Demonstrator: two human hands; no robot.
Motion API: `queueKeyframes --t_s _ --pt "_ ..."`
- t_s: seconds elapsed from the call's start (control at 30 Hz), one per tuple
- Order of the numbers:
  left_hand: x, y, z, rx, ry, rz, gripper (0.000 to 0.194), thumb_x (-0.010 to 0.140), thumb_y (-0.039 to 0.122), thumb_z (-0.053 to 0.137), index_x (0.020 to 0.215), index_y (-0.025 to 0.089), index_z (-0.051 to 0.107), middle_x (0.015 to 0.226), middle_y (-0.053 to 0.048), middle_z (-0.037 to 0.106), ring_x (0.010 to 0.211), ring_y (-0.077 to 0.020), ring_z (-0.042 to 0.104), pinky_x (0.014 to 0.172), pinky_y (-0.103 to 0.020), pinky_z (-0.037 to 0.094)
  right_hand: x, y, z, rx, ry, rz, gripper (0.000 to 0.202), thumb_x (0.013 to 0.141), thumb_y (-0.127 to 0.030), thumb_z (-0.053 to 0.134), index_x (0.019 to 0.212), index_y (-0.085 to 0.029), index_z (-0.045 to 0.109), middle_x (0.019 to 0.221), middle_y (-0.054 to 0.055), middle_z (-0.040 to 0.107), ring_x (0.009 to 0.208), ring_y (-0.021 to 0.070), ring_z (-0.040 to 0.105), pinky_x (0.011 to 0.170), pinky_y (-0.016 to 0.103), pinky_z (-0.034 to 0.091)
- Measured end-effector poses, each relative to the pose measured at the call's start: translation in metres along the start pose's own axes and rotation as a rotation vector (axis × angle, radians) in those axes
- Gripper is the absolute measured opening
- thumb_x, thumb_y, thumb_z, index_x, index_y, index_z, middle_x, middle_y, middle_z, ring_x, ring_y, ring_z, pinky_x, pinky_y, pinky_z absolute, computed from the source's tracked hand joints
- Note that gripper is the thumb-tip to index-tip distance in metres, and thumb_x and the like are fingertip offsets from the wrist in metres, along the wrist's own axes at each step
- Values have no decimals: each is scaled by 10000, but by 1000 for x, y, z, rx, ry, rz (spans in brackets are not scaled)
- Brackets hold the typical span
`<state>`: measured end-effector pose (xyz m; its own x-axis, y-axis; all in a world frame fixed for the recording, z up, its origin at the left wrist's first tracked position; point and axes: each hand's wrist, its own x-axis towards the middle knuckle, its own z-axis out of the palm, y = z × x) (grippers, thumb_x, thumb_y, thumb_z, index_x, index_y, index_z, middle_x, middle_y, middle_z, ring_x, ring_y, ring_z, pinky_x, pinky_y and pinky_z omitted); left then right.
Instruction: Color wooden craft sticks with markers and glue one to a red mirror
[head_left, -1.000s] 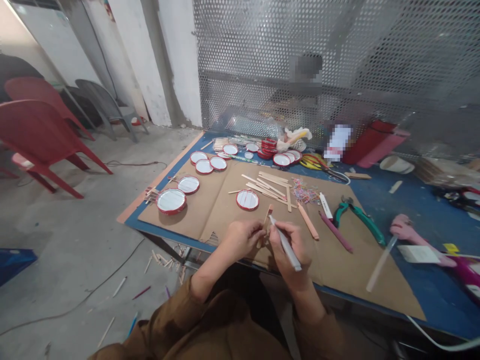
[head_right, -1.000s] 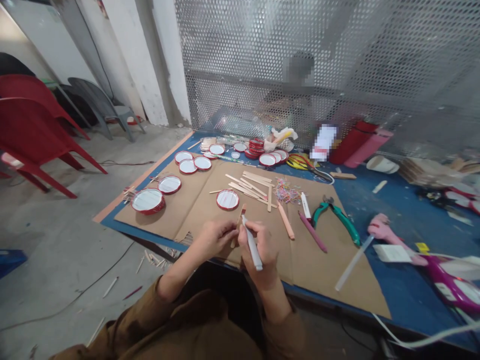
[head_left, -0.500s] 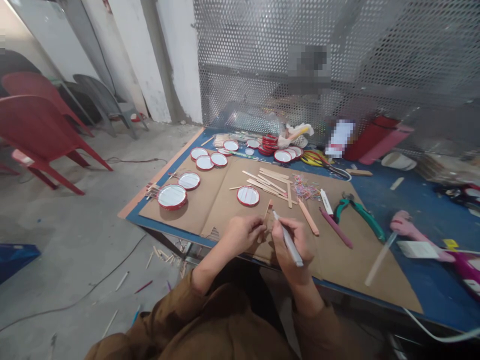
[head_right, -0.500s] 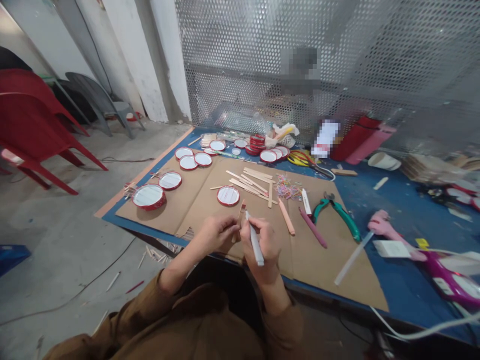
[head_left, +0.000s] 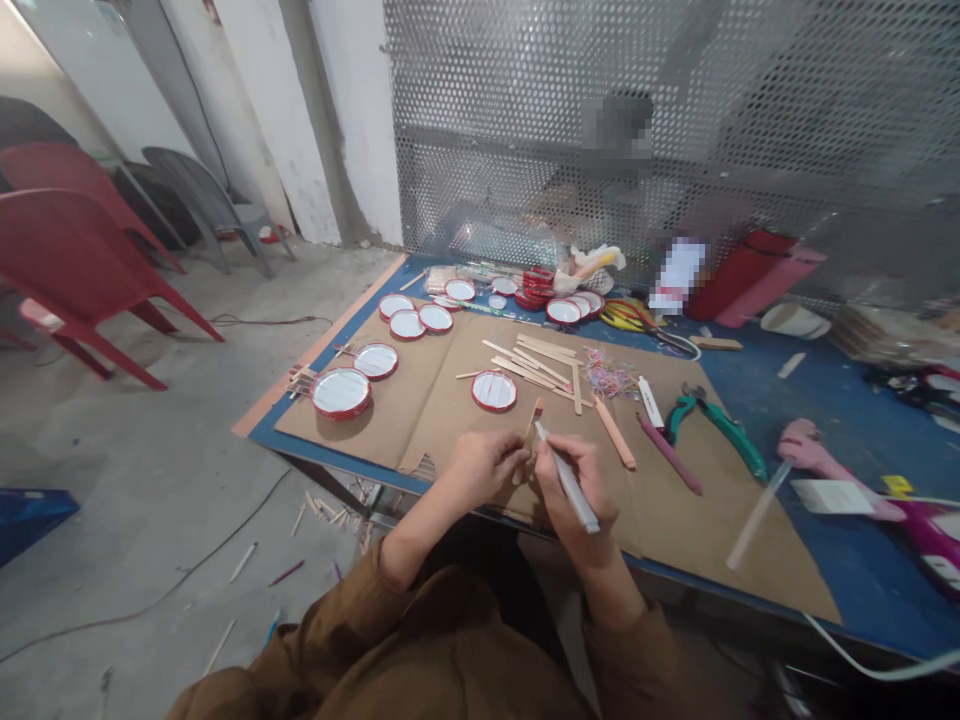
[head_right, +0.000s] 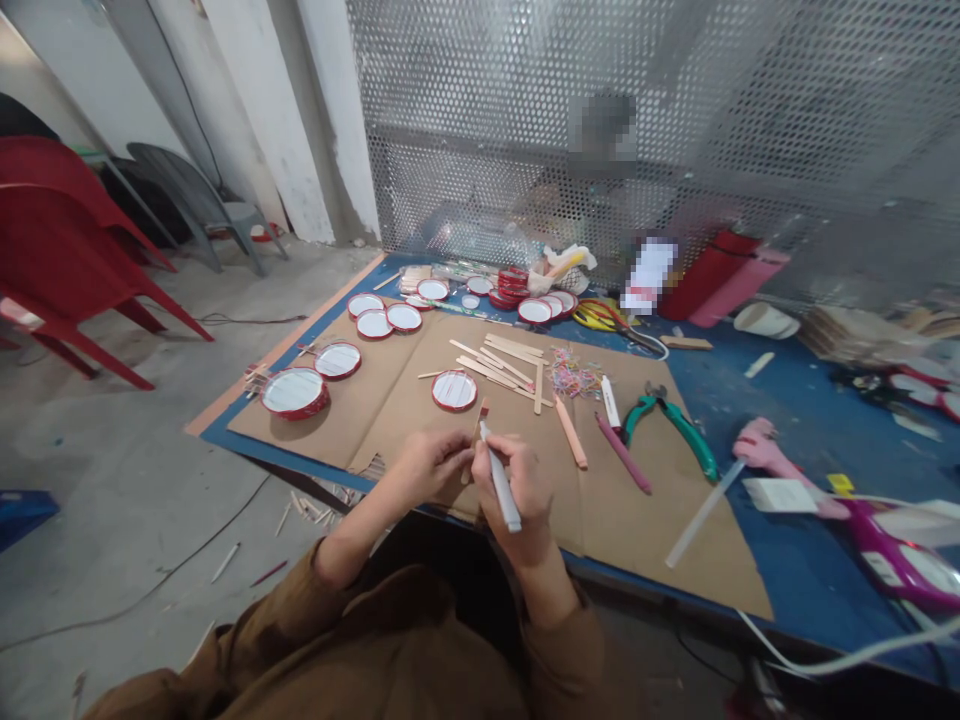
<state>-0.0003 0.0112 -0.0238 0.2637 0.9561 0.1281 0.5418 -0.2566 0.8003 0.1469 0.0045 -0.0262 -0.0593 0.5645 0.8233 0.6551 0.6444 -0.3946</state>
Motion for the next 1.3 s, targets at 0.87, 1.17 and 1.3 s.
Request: queueKeyframes --t_s 0.87,1.17,1.3 --pt "0 2 -2 -8 -12 -16 234 877 227 510 661 179 587 629 25 598 601 -108 506 595 -196 333 -1 -2 -1 -26 30 81 39 877 -218 609 903 -189 606 773 30 703 632 134 677 602 235 560" --pt "-1 2 -2 -27 -5 -10 222 881 211 509 676 182 589 647 29 631 604 -100 525 609 -186 344 -3 0 -1 -14 26 107 47 884 -226 595 897 -184 611 766 32 699 626 135 668 599 243 557" --pt "-1 2 -1 8 4 -26 197 866 212 528 681 179 585 634 28 606 608 -106 514 582 -192 321 -5 1 0 -10 -31 50 49 881 -237 599 899 -193 611 785 35 698 668 145 675 603 245 551"
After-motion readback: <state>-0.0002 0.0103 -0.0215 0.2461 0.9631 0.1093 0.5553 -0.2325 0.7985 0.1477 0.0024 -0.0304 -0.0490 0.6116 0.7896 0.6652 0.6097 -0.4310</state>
